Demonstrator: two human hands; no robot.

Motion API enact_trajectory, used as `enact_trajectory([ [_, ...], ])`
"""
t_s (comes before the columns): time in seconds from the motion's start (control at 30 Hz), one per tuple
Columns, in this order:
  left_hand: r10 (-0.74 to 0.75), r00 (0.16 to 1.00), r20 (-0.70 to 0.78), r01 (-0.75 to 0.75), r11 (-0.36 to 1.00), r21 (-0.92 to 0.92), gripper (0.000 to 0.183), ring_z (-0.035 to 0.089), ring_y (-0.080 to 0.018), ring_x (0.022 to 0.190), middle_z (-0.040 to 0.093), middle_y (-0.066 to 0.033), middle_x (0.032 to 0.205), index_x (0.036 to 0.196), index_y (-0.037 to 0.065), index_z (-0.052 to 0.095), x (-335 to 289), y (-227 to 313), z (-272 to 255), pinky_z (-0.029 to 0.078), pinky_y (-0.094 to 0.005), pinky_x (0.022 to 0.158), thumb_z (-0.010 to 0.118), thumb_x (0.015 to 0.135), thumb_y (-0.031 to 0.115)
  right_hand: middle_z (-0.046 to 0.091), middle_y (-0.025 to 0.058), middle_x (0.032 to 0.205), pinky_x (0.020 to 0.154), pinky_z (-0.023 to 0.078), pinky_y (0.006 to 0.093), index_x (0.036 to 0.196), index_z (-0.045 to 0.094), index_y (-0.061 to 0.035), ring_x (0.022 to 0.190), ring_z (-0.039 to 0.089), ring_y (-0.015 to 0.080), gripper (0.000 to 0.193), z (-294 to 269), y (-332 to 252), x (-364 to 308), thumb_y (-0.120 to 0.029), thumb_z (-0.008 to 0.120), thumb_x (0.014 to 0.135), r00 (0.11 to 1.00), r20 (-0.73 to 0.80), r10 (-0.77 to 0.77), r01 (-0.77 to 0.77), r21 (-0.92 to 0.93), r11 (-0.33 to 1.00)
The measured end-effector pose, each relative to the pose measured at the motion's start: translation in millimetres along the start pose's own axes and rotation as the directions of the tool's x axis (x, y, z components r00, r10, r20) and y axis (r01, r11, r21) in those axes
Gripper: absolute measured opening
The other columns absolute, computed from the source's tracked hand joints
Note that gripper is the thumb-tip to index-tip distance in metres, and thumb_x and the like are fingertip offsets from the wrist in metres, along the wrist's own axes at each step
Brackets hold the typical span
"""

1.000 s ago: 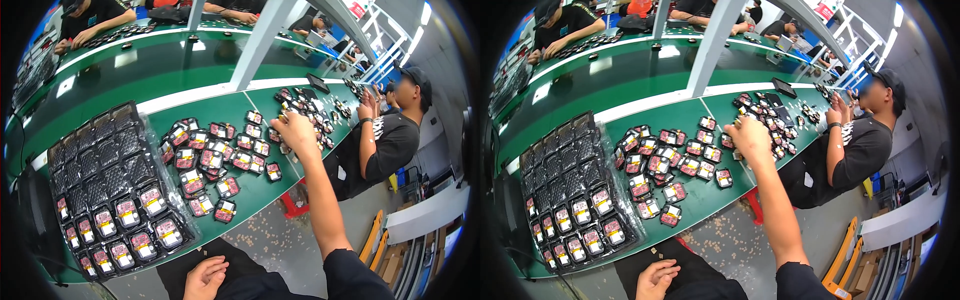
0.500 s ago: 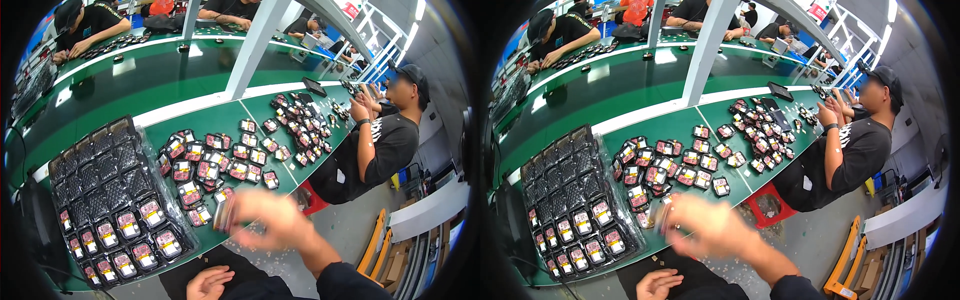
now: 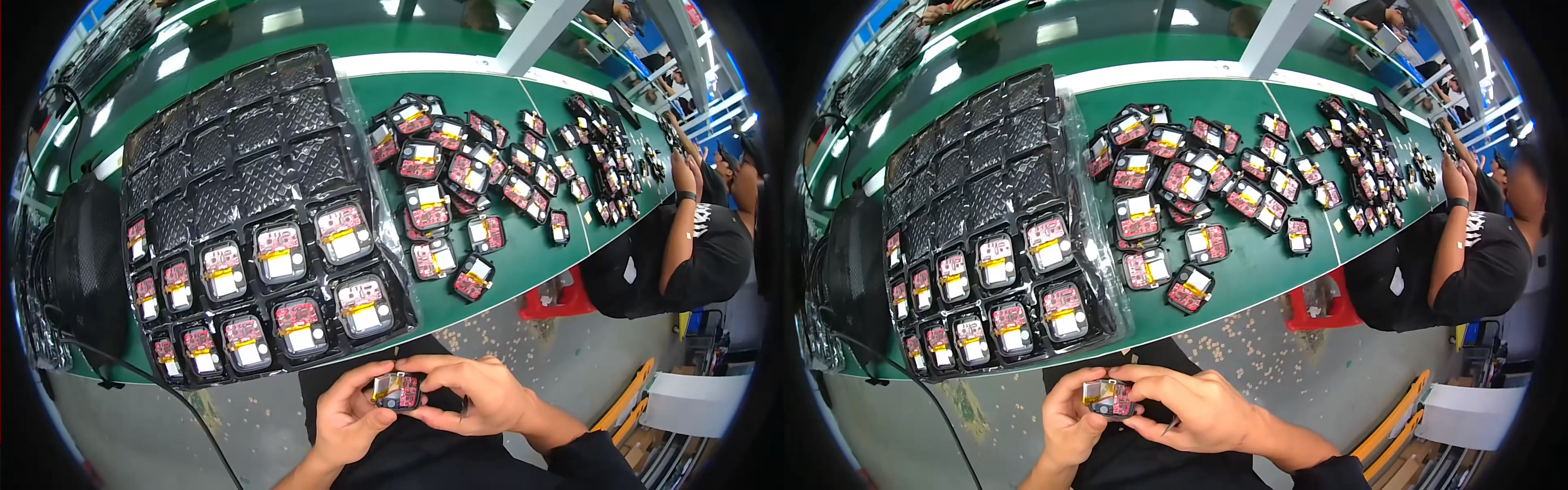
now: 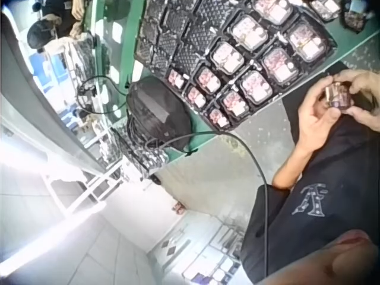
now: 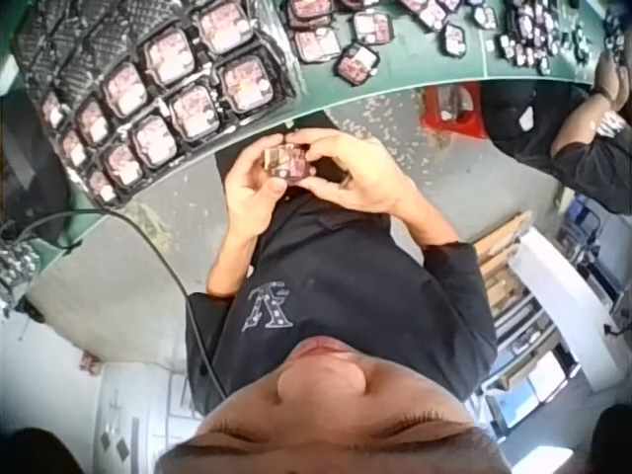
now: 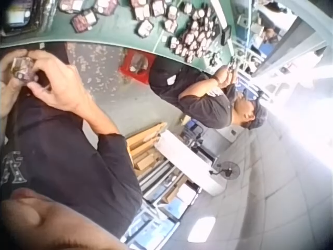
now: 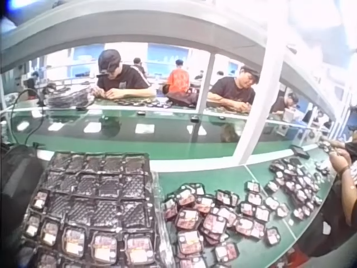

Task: Manually assemble and inspect small electronic units using tweezers on a production line.

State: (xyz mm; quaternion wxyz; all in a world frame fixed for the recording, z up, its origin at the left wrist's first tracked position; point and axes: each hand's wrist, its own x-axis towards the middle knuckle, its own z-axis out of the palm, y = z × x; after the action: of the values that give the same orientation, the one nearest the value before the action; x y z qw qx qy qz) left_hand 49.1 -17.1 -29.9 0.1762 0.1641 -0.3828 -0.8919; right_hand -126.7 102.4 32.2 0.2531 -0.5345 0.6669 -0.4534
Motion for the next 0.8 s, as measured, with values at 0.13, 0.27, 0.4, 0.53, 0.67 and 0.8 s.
enact_trajectory([
  [0.13, 0.014, 0.998, -0.055, -0.016, 0.999, -0.042, 0.058, 0.067, -0.0285, 0.114, 0.061, -0.0196, 0.128, 0.142, -0.009, 0.049, -8, -3, -2, 0.058, -0.0374, 0.096, 0.077, 0.093, 0.005, 0.071, 0.0104, 0.115, 0.054, 0.049, 0.0239, 0.121, 0.062, -0.0029, 0.066, 0.064, 0.0106, 0.046, 3, -6, 2, -0.014, 0.085, 0.083, 0.984, -0.075, 0.163, -0.147, 0.183, 0.972],
  [0.27, 0.136, 0.99, -0.039, -0.129, 0.981, 0.147, 0.055, 0.068, -0.0242, 0.111, 0.059, -0.018, 0.127, 0.139, -0.009, 0.056, -4, 8, 5, 0.059, -0.0328, 0.09, 0.079, 0.09, 0.002, 0.066, 0.0018, 0.098, 0.05, 0.031, 0.0211, 0.112, 0.067, 0.0009, 0.056, 0.04, 0.0, 0.028, 12, 0, -5, -0.009, 0.08, 0.089, 0.856, 0.128, 0.501, -0.503, 0.431, 0.749],
  [0.4, 0.143, 0.989, 0.036, -0.143, 0.882, 0.45, 0.05, 0.068, -0.02, 0.104, 0.061, -0.0177, 0.125, 0.134, -0.007, 0.062, -1, 21, 5, 0.06, -0.0309, 0.083, 0.08, 0.089, 0.003, 0.065, -0.0011, 0.095, 0.051, 0.032, 0.0196, 0.108, 0.067, 0.0005, 0.059, 0.042, -0.0016, 0.02, 24, 10, -12, -0.008, 0.077, 0.093, 0.766, 0.261, 0.587, -0.569, 0.7, 0.431],
  [0.53, 0.274, 0.959, -0.074, -0.204, 0.847, 0.49, 0.043, 0.07, -0.0207, 0.097, 0.064, -0.0181, 0.121, 0.129, -0.006, 0.066, 2, 7, 2, 0.06, -0.031, 0.08, 0.079, 0.089, 0.002, 0.065, -0.0022, 0.091, 0.049, 0.03, 0.0187, 0.111, 0.064, -0.0016, 0.059, 0.046, -0.0012, 0.019, 39, 6, -10, -0.008, 0.073, 0.097, 0.758, 0.202, 0.62, -0.469, 0.829, 0.305],
  [0.67, 0.369, 0.92, 0.135, -0.356, 0.639, 0.682, 0.032, 0.068, -0.0259, 0.105, 0.063, -0.0208, 0.125, 0.119, -0.006, 0.067, 7, 7, 3, 0.056, -0.0343, 0.086, 0.077, 0.092, 0.007, 0.062, -0.0005, 0.092, 0.045, 0.024, 0.0221, 0.112, 0.061, -0.0029, 0.053, 0.038, 0.0008, 0.013, 56, 5, -17, -0.006, 0.067, 0.1, 0.679, 0.252, 0.69, -0.391, 0.919, 0.049],
  [0.8, 0.264, 0.964, 0.026, -0.231, 0.788, 0.571, 0.031, 0.072, -0.0267, 0.104, 0.067, -0.0226, 0.126, 0.118, -0.005, 0.069, 7, 4, 7, 0.058, -0.0343, 0.088, 0.076, 0.087, -0.003, 0.061, 0.0003, 0.092, 0.046, 0.024, 0.0215, 0.119, 0.055, -0.0042, 0.054, 0.036, 0.0008, 0.017, 64, 7, -20, -0.005, 0.062, 0.103, 0.721, 0.238, 0.651, -0.313, 0.95, -0.001],
])
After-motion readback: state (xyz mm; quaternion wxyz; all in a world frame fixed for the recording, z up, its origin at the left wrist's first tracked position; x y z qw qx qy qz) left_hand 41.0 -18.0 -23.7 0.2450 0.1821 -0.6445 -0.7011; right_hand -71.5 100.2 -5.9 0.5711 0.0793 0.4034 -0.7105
